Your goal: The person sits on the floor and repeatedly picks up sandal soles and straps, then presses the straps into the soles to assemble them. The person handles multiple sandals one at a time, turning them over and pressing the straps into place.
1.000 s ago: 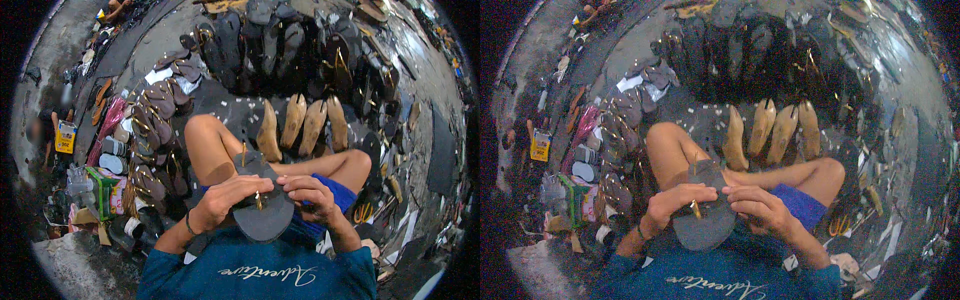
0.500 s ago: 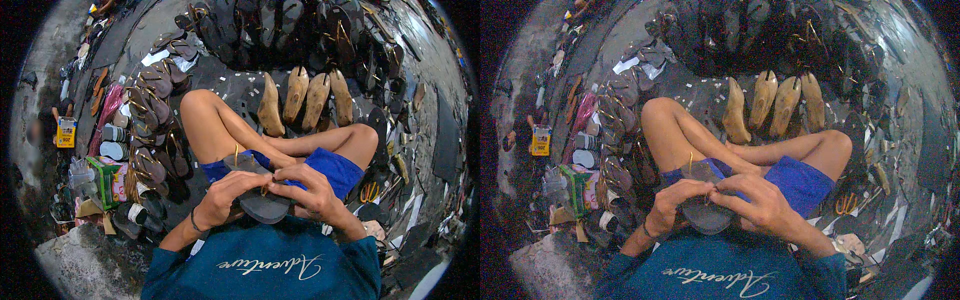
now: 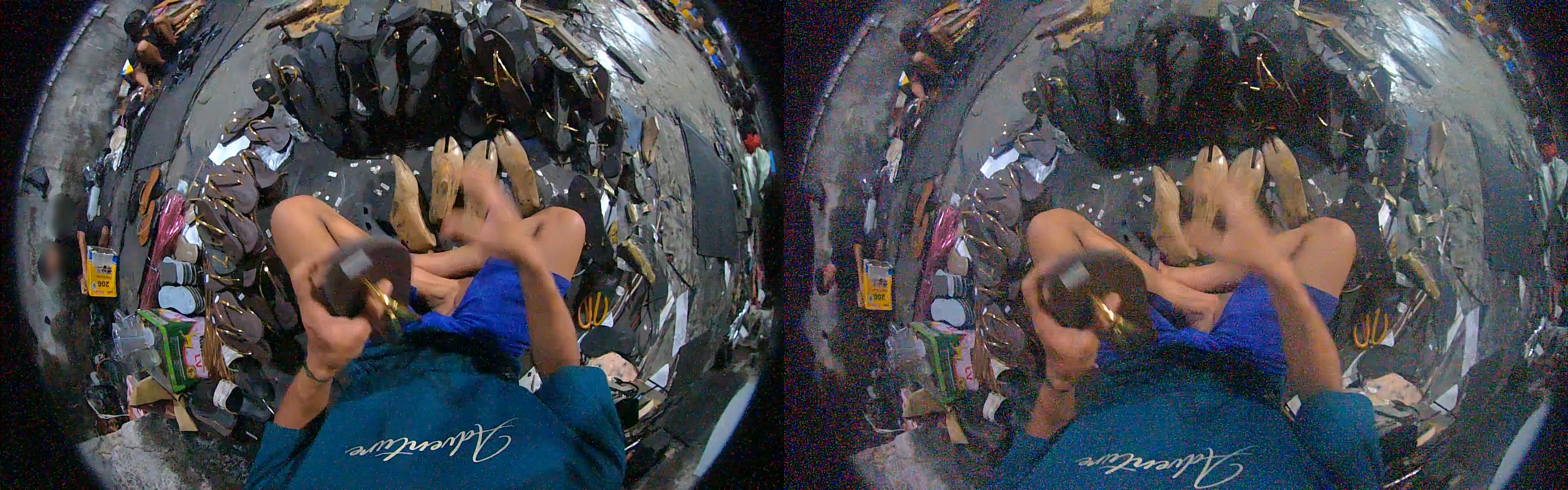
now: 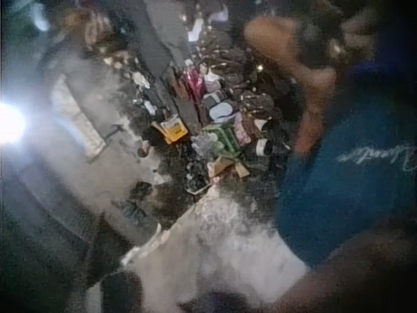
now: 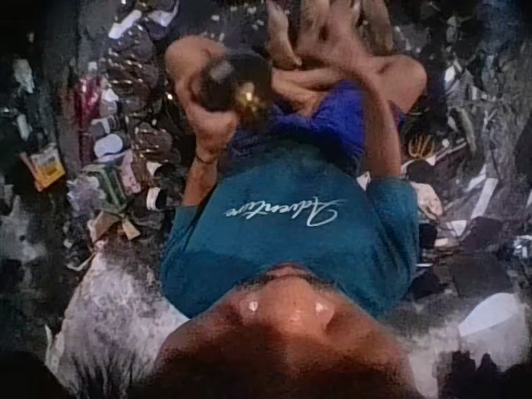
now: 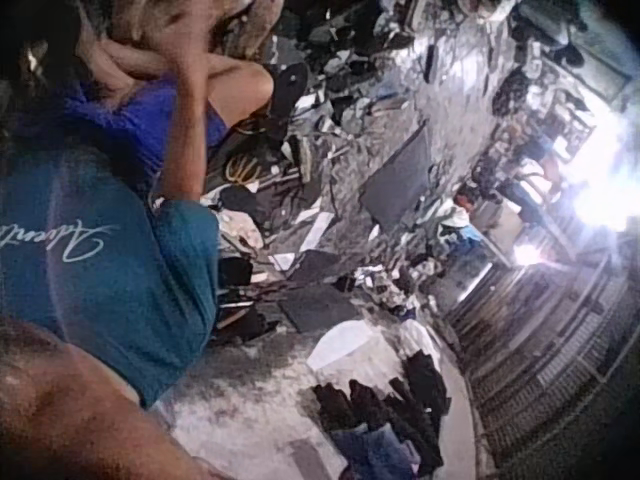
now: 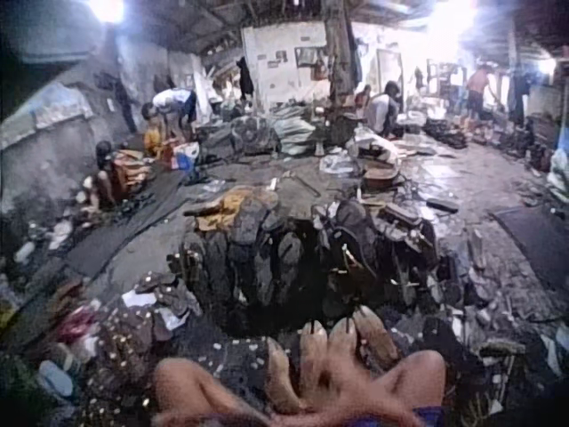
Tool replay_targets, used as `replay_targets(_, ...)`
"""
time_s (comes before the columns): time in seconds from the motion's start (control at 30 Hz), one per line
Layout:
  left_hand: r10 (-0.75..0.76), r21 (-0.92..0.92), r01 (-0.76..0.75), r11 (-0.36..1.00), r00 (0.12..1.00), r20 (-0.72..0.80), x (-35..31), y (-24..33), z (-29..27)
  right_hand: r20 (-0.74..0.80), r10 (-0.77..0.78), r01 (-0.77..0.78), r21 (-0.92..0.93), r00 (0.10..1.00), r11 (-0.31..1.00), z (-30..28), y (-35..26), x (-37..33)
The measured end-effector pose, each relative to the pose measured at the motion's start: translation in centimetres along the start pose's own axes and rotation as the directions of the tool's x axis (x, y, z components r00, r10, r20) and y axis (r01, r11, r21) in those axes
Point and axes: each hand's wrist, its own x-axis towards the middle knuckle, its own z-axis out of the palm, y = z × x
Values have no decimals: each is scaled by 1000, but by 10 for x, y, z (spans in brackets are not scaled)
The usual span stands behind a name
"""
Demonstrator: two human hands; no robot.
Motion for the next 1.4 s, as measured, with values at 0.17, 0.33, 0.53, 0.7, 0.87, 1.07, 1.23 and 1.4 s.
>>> replay_targets(0.17,-537,-385,700,602,711,454,-21,-92,-16,-481,761,-892,-346,436,293,-41,164,-3)
replay_targets(0.33,-346,-476,737,481,658,669,-13,-65,20,-357,740,-821,-223,570,525,-57,174,-17)
replay_targets(0.53,-430,-554,533,639,845,318,12,-118,5,-40,748,-407,819,662,404,-27,17,-83)
replay_targets(0.7,-542,-353,566,745,822,173,38,-120,-14,371,552,-537,827,747,170,3,-86,-125)
replay_targets(0.87,-355,-648,351,676,926,132,43,-83,-5,237,606,-603,604,760,520,16,-113,-125)
replay_targets(1.07,-271,-479,237,845,963,-2,33,-64,-5,-530,366,-499,-129,765,857,-30,36,-46)
replay_targets(1.23,-307,-605,367,706,929,206,31,-86,1,-595,418,-710,-424,687,563,-14,134,-8)
replay_targets(1.4,-331,-777,412,476,902,276,27,-122,2,-228,536,-581,-247,813,776,90,95,9)
